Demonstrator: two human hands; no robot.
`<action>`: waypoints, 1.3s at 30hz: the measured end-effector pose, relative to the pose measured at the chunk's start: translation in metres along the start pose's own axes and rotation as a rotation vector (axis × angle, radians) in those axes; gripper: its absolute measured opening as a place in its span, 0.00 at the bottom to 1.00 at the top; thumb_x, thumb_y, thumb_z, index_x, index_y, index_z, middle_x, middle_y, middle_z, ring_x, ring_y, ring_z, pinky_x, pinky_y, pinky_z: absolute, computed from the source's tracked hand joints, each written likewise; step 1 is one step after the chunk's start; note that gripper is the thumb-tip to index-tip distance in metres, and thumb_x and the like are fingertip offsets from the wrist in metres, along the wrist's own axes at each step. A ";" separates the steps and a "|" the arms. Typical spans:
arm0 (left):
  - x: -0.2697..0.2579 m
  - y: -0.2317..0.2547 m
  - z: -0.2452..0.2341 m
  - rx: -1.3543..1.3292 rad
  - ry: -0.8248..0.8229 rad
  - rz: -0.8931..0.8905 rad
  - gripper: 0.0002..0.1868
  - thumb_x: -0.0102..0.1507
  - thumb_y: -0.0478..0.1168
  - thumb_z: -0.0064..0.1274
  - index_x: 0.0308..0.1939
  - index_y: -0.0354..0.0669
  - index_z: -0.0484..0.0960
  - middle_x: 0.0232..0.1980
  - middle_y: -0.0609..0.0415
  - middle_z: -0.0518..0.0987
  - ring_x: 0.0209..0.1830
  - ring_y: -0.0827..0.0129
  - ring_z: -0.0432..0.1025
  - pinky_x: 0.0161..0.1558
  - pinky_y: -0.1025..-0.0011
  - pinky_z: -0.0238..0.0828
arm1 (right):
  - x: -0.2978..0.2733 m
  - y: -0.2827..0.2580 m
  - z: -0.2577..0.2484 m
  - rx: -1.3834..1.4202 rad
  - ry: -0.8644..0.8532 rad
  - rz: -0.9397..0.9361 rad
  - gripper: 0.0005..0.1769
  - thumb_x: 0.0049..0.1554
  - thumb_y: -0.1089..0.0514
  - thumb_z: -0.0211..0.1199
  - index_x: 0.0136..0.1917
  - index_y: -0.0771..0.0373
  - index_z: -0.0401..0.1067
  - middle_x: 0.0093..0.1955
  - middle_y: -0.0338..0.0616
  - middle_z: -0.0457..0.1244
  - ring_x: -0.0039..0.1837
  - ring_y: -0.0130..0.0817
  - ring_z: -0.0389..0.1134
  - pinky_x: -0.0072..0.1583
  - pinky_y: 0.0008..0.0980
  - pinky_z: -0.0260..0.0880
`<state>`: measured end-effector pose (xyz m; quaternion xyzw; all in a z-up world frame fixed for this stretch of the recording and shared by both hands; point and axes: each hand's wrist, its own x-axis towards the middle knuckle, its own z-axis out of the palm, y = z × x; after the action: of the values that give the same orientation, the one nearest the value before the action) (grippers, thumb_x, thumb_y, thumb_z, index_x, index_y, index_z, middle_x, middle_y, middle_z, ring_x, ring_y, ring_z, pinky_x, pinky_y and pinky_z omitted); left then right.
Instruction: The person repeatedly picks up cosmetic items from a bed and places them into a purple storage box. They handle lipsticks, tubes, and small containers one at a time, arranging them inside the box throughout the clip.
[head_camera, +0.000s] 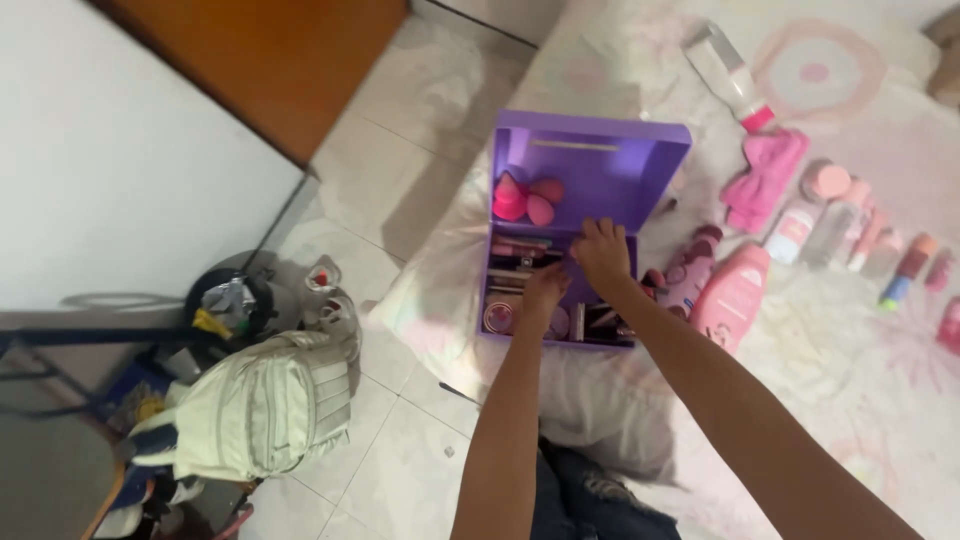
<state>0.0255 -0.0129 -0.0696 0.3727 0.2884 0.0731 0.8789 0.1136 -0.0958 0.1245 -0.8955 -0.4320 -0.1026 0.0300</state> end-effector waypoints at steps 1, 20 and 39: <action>0.002 0.000 0.005 0.001 -0.006 -0.018 0.17 0.69 0.34 0.44 0.60 0.36 0.80 0.42 0.54 0.81 0.38 0.73 0.78 0.36 0.79 0.72 | 0.000 -0.003 0.004 -0.003 -0.012 0.014 0.05 0.48 0.51 0.66 0.37 0.51 0.80 0.52 0.40 0.62 0.59 0.45 0.60 0.59 0.46 0.61; 0.017 0.035 0.034 0.131 0.059 -0.116 0.20 0.65 0.36 0.56 0.61 0.48 0.82 0.35 0.62 0.78 0.24 0.81 0.67 0.23 0.82 0.57 | 0.009 -0.009 -0.037 0.092 0.059 0.087 0.15 0.48 0.56 0.68 0.51 0.54 0.79 0.55 0.42 0.62 0.59 0.44 0.61 0.56 0.41 0.62; -0.056 0.071 0.220 0.243 -0.030 0.302 0.12 0.66 0.45 0.60 0.36 0.40 0.83 0.32 0.62 0.74 0.30 0.81 0.68 0.30 0.81 0.65 | -0.138 0.135 -0.098 0.985 0.448 1.036 0.22 0.57 0.60 0.64 0.65 0.55 0.74 0.55 0.42 0.71 0.55 0.31 0.73 0.58 0.30 0.74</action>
<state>0.1090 -0.1164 0.1281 0.5164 0.2230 0.1634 0.8105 0.1201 -0.2998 0.1965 -0.8251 0.0653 -0.0500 0.5590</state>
